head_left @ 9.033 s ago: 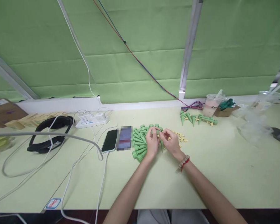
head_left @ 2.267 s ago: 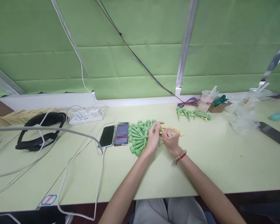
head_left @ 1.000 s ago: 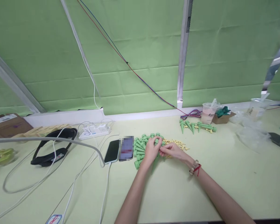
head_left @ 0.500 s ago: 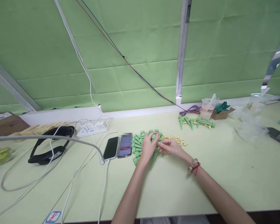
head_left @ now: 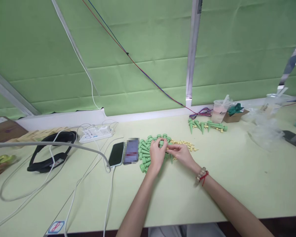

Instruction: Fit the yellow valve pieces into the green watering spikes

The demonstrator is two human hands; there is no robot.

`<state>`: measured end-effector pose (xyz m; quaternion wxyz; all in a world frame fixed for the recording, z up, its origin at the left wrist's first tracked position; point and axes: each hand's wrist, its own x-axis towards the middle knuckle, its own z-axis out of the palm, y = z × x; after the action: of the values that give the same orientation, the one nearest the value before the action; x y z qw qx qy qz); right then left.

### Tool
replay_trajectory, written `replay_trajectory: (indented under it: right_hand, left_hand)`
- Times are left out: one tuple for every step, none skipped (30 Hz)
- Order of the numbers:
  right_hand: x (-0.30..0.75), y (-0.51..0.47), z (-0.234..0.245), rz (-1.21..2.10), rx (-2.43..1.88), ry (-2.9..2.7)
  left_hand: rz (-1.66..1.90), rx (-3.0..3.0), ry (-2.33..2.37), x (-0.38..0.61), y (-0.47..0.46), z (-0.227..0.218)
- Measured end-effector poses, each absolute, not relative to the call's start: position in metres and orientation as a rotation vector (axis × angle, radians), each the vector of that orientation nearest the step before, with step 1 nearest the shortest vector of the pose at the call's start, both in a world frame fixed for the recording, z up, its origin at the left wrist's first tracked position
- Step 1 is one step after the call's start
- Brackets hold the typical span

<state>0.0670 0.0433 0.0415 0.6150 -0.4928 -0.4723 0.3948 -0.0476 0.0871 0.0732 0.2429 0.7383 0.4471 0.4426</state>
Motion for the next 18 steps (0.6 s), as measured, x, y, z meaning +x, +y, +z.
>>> replay_trajectory:
  right_hand:
    - [0.0665, 0.0431, 0.0427, 0.910, -1.140, -1.052]
    - [0.0665, 0.0431, 0.0440, 0.958, -1.130, -1.016]
    - [0.0669, 0.0431, 0.0453, 1.038, -1.113, -0.985]
    - [0.0675, 0.0433, 0.0464, 1.134, -1.095, -0.961]
    - [0.0683, 0.0436, 0.0472, 1.225, -1.078, -0.944]
    - [0.0691, 0.0440, 0.0477, 1.295, -1.065, -0.928]
    - [0.0701, 0.0444, 0.0477, 1.333, -1.055, -0.913]
    - [0.0710, 0.0450, 0.0473, 1.341, -1.049, -0.897]
    - [0.0718, 0.0457, 0.0464, 1.330, -1.042, -0.879]
    - [0.0726, 0.0464, 0.0452, 1.311, -1.038, -0.859]
    - [0.0732, 0.0472, 0.0439, 1.290, -1.036, -0.843]
    - [0.0736, 0.0479, 0.0427, 1.268, -1.037, -0.835]
    - [0.0740, 0.0486, 0.0417, 1.242, -1.041, -0.838]
    - [0.0742, 0.0491, 0.0410, 1.206, -1.049, -0.852]
    - [0.0743, 0.0494, 0.0408, 1.161, -1.058, -0.879]
    - [0.0743, 0.0495, 0.0408, 1.113, -1.067, -0.914]
    - [0.0744, 0.0495, 0.0410, 1.074, -1.073, -0.947]
    - [0.0744, 0.0494, 0.0411, 1.059, -1.077, -0.971]
  left_hand:
    - [1.224, 1.976, 1.216, -0.0477, 0.0883, 0.0731]
    - [1.232, 1.941, 1.207, -0.0477, 0.0894, 0.0732]
    - [1.236, 1.913, 1.197, -0.0478, 0.0904, 0.0735]
    - [1.233, 1.896, 1.184, -0.0477, 0.0912, 0.0739]
    - [1.226, 1.890, 1.166, -0.0475, 0.0917, 0.0744]
    - [1.215, 1.891, 1.150, -0.0471, 0.0918, 0.0748]
    - [1.204, 1.896, 1.139, -0.0466, 0.0918, 0.0749]
    - [1.191, 1.903, 1.133, -0.0459, 0.0916, 0.0747]
    - [1.180, 1.911, 1.136, -0.0452, 0.0915, 0.0741]
    - [1.173, 1.920, 1.146, -0.0445, 0.0914, 0.0731]
    - [1.168, 1.930, 1.162, -0.0438, 0.0915, 0.0719]
    - [1.166, 1.942, 1.175, -0.0433, 0.0917, 0.0706]
    - [1.164, 1.954, 1.184, -0.0429, 0.0920, 0.0693]
    - [1.161, 1.965, 1.189, -0.0426, 0.0924, 0.0680]
    - [1.160, 1.971, 1.193, -0.0424, 0.0928, 0.0669]
    - [1.161, 1.971, 1.197, -0.0423, 0.0932, 0.0661]
    - [1.163, 1.965, 1.199, -0.0422, 0.0934, 0.0656]
    - [1.168, 1.958, 1.199, -0.0421, 0.0934, 0.0653]
